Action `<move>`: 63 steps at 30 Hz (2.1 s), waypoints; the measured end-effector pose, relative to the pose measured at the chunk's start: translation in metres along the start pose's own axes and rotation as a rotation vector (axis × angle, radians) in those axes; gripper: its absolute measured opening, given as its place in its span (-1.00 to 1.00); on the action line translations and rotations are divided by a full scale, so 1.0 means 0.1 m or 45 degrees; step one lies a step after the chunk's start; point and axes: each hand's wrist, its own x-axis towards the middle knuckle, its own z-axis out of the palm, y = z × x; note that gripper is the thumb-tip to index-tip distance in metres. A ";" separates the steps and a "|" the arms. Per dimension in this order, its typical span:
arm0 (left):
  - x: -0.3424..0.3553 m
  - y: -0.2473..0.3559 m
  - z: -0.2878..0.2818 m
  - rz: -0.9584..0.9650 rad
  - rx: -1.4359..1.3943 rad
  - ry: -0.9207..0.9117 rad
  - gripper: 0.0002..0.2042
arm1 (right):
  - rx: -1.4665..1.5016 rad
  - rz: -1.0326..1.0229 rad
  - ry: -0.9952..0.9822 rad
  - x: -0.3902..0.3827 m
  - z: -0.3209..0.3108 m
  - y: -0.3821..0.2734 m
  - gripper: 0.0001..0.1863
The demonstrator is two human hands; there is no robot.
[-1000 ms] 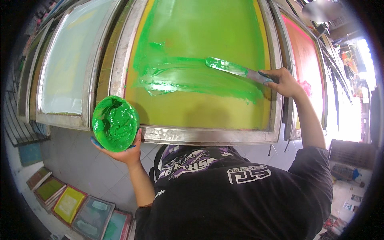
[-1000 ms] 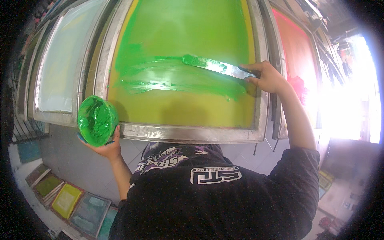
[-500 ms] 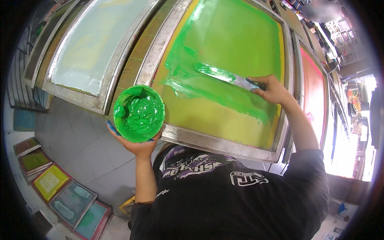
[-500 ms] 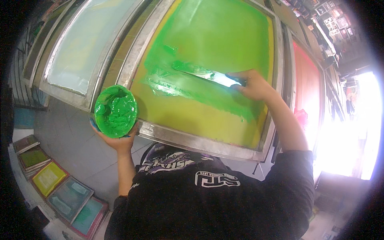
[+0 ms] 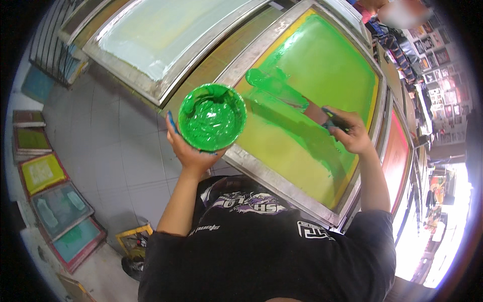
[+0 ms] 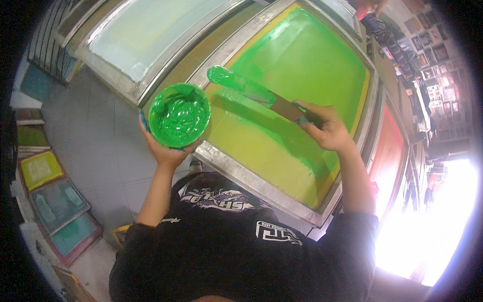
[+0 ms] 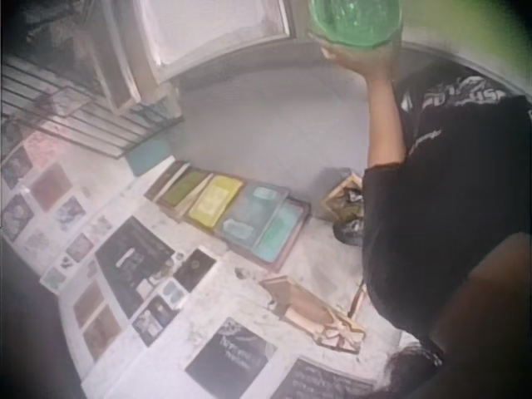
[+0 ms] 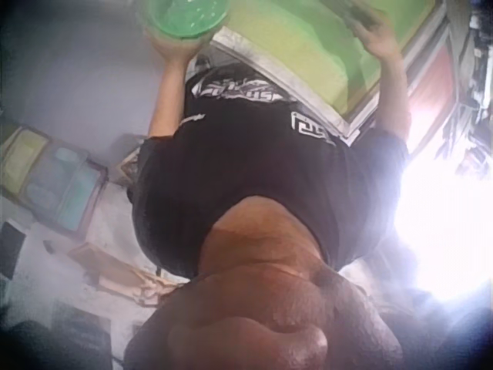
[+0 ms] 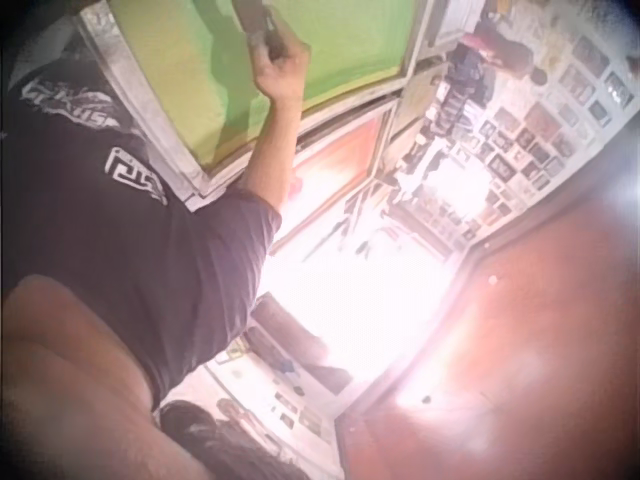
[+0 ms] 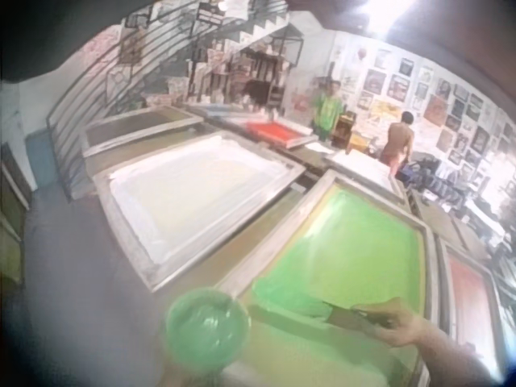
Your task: The person uses a metal spatula to scoop green ink from a small container and spreads it evenly across a screen printing frame. The person repeatedly scoops and spreads the ink to cover the surface.
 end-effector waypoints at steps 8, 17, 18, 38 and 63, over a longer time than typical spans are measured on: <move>0.08 0.10 -0.05 0.145 0.023 0.030 0.26 | -0.900 -0.688 0.266 -0.05 -0.15 -0.66 -0.53; 0.10 0.15 -0.03 0.272 0.107 0.101 0.24 | -1.165 -0.779 0.331 -0.14 -0.03 -0.74 -0.52; 0.10 0.15 -0.02 0.265 0.107 0.108 0.24 | -1.141 -0.727 0.298 -0.16 -0.03 -0.69 -0.52; 0.11 0.07 0.04 -0.026 -0.287 0.094 0.31 | -0.364 -0.505 0.169 -0.25 0.42 -0.56 -0.55; 0.00 0.04 0.22 -0.036 0.013 0.262 0.31 | -1.503 -0.091 0.092 -0.53 0.30 -1.53 -0.78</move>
